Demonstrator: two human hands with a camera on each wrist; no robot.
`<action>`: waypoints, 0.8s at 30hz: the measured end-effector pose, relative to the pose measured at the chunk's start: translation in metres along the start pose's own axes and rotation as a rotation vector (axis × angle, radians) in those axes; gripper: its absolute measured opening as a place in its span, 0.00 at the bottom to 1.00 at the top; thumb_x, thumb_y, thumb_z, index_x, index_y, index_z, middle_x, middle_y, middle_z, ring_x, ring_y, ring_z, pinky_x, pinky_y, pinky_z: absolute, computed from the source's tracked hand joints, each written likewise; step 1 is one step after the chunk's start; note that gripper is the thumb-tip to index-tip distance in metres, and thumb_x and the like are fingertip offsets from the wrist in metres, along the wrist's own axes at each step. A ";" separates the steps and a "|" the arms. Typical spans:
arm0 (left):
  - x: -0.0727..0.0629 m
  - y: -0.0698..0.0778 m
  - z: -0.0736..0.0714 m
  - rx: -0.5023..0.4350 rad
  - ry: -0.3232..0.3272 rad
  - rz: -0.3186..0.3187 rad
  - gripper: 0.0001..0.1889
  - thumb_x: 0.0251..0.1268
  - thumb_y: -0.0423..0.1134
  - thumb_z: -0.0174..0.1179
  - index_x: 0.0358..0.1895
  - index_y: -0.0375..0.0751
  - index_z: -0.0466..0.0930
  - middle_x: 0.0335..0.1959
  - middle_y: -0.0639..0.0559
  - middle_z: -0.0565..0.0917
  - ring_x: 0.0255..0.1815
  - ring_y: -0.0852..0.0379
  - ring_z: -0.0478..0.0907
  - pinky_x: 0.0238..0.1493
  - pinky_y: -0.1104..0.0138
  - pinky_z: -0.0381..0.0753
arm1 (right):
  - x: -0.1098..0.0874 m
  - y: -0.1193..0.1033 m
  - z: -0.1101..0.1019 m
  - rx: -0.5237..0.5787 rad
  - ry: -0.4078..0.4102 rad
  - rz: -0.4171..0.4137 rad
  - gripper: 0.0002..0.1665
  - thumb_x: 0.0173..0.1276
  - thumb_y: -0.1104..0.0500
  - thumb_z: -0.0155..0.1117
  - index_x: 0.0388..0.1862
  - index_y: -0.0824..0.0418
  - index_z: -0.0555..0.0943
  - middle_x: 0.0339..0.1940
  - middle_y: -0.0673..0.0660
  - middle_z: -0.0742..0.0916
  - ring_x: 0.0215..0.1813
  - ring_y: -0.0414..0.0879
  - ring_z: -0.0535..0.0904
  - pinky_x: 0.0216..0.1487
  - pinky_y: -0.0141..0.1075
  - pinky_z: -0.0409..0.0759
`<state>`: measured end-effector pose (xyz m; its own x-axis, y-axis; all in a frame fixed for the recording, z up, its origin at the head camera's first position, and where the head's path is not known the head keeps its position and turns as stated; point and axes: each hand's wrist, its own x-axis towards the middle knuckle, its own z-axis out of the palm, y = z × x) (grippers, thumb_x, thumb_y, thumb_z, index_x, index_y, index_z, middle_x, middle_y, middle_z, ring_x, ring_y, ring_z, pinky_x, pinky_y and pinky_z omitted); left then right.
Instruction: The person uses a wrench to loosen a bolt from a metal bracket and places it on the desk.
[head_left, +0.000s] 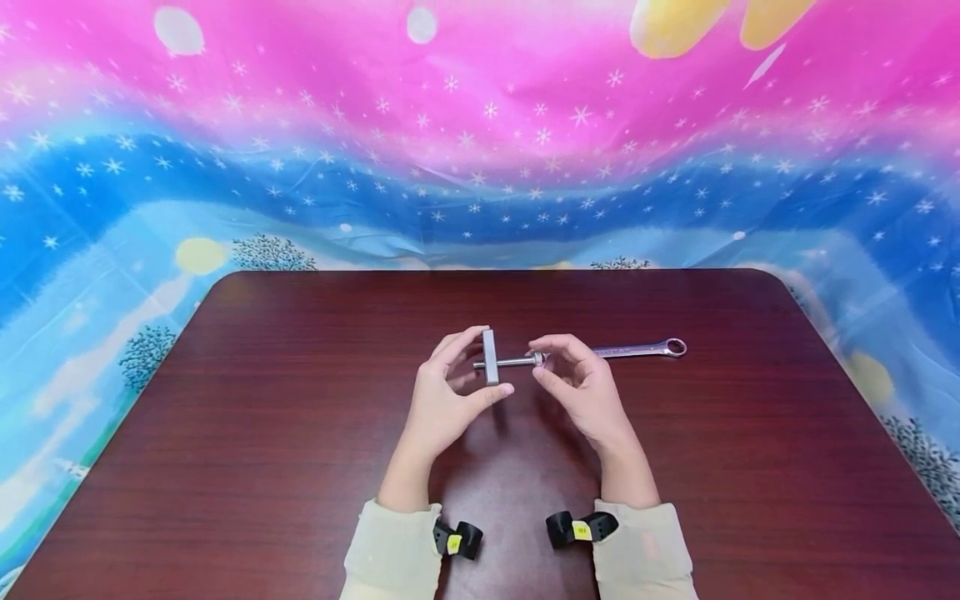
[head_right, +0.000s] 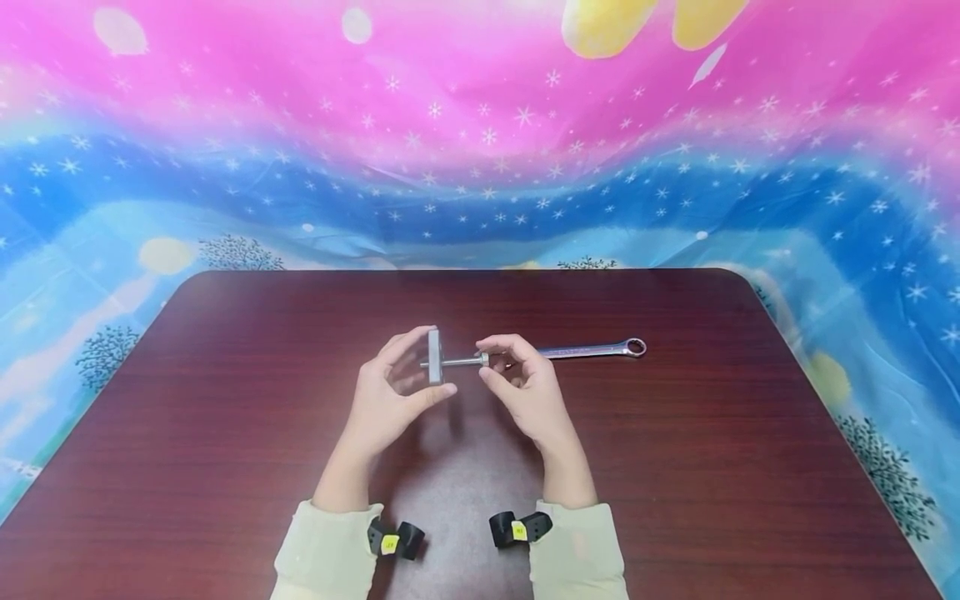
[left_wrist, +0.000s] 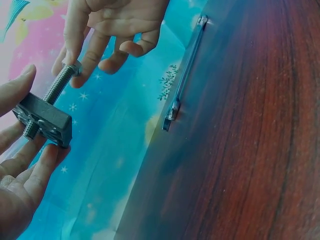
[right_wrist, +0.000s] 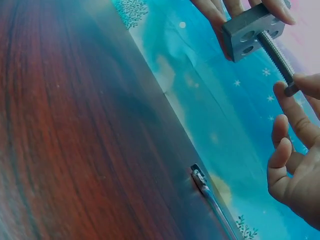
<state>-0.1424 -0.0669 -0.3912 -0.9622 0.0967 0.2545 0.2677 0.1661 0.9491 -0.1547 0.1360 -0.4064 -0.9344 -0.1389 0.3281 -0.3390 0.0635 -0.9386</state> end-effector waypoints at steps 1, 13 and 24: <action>0.000 0.000 0.000 0.000 -0.001 -0.002 0.37 0.49 0.34 0.77 0.66 0.54 0.75 0.57 0.53 0.79 0.61 0.54 0.79 0.57 0.57 0.84 | 0.000 0.000 0.000 0.000 -0.007 0.001 0.17 0.66 0.71 0.64 0.54 0.69 0.78 0.44 0.48 0.86 0.40 0.39 0.76 0.35 0.27 0.77; -0.001 0.001 0.001 -0.007 0.001 0.004 0.38 0.48 0.34 0.78 0.66 0.53 0.75 0.58 0.52 0.79 0.62 0.53 0.79 0.57 0.54 0.84 | 0.001 -0.001 0.005 0.053 0.082 0.083 0.10 0.72 0.65 0.61 0.47 0.71 0.80 0.21 0.44 0.83 0.27 0.38 0.80 0.32 0.31 0.78; 0.001 0.000 0.001 -0.023 0.014 0.004 0.37 0.48 0.33 0.78 0.65 0.52 0.75 0.56 0.51 0.79 0.60 0.52 0.80 0.56 0.56 0.85 | 0.004 0.000 0.009 0.071 0.132 0.030 0.14 0.68 0.71 0.63 0.52 0.71 0.78 0.33 0.45 0.86 0.35 0.36 0.81 0.41 0.28 0.81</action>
<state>-0.1429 -0.0660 -0.3912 -0.9619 0.0836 0.2605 0.2702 0.1427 0.9522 -0.1571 0.1264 -0.4059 -0.9518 -0.0069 0.3068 -0.3067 -0.0055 -0.9518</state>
